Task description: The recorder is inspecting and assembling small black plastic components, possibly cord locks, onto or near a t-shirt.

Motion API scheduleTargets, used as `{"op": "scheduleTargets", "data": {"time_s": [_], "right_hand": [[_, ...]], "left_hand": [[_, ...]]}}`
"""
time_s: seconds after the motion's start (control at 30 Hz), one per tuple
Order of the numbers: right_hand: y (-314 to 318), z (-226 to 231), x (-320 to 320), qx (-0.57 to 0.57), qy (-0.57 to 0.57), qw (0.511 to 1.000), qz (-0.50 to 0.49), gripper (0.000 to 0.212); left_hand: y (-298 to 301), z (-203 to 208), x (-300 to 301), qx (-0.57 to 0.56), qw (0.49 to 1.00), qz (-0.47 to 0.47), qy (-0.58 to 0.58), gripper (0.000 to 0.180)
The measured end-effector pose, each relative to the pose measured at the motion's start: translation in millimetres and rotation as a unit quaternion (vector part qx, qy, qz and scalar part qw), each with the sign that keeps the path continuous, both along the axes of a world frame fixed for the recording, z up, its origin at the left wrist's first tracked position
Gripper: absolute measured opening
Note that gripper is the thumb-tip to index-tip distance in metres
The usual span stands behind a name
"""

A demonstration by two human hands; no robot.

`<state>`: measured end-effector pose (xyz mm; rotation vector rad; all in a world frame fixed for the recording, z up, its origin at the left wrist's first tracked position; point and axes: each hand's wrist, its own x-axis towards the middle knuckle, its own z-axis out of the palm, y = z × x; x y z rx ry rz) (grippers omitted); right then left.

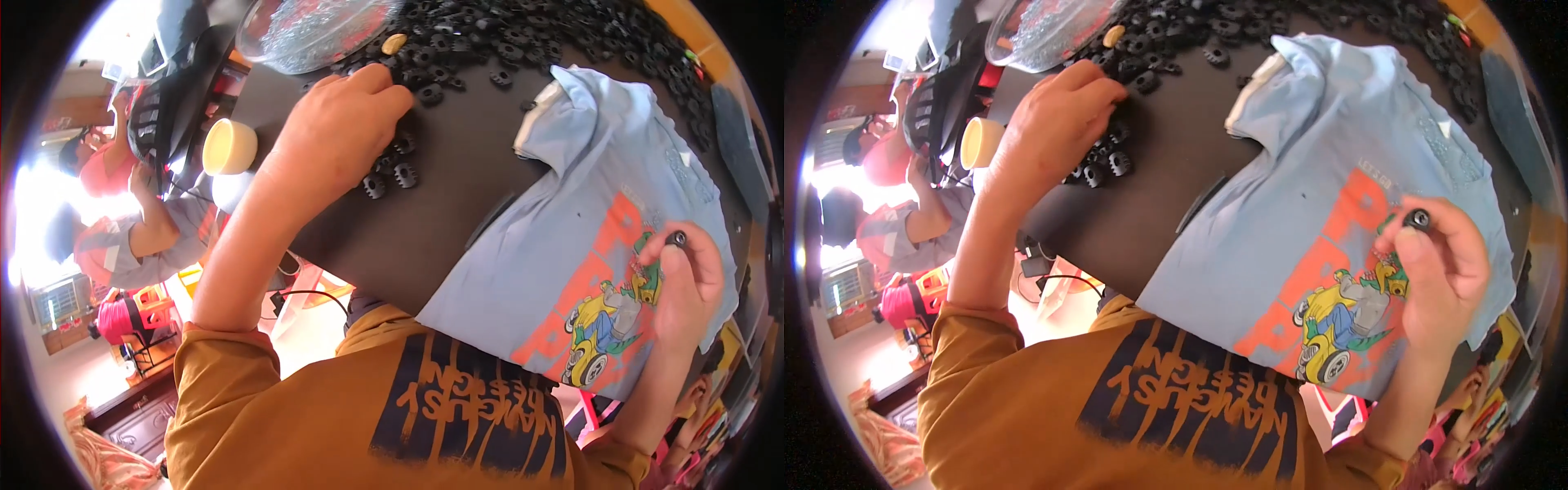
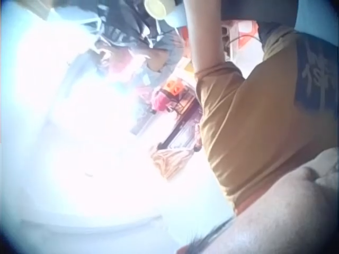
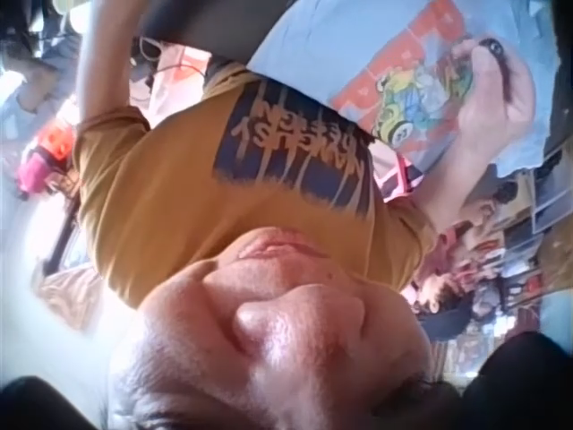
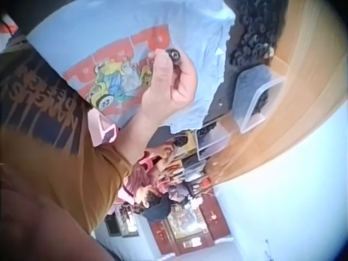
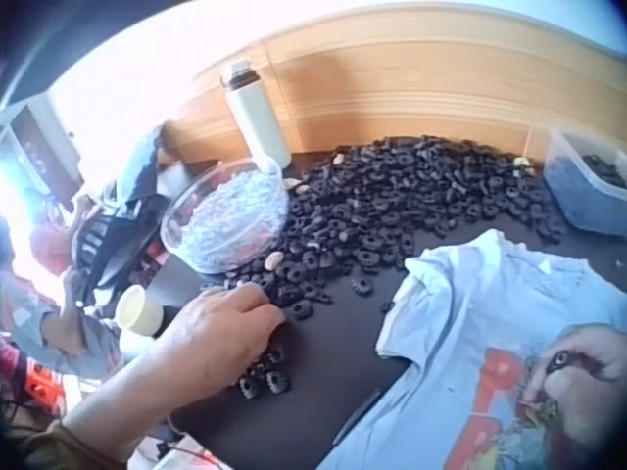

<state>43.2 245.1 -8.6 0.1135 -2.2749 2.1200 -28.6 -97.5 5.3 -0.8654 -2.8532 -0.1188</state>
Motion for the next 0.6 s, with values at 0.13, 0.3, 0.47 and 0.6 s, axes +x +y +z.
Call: {"op": "scheduleTargets", "data": {"time_s": [0.13,0.3,0.47,0.6], "right_hand": [[-9.5,5.3,-0.3,-0.028,-0.036,0.999,0.028,0.020],[-5.7,3.2,-4.3,-0.083,0.019,0.991,0.101,0.023],[-14.2,11.3,0.1,-0.102,0.008,0.993,0.059,0.023],[-8.8,14.3,0.7,-0.115,-0.023,0.991,0.065,0.022]], "left_hand": [[8.3,10.5,1.4,0.036,0.999,0.003,0.000,0.009],[61.9,29.1,15.2,0.389,0.895,-0.003,-0.216,0.014],[133.0,37.6,28.0,0.572,0.725,-0.018,-0.383,0.027],[149.5,31.2,23.0,0.563,0.687,-0.033,-0.458,0.024]]}}
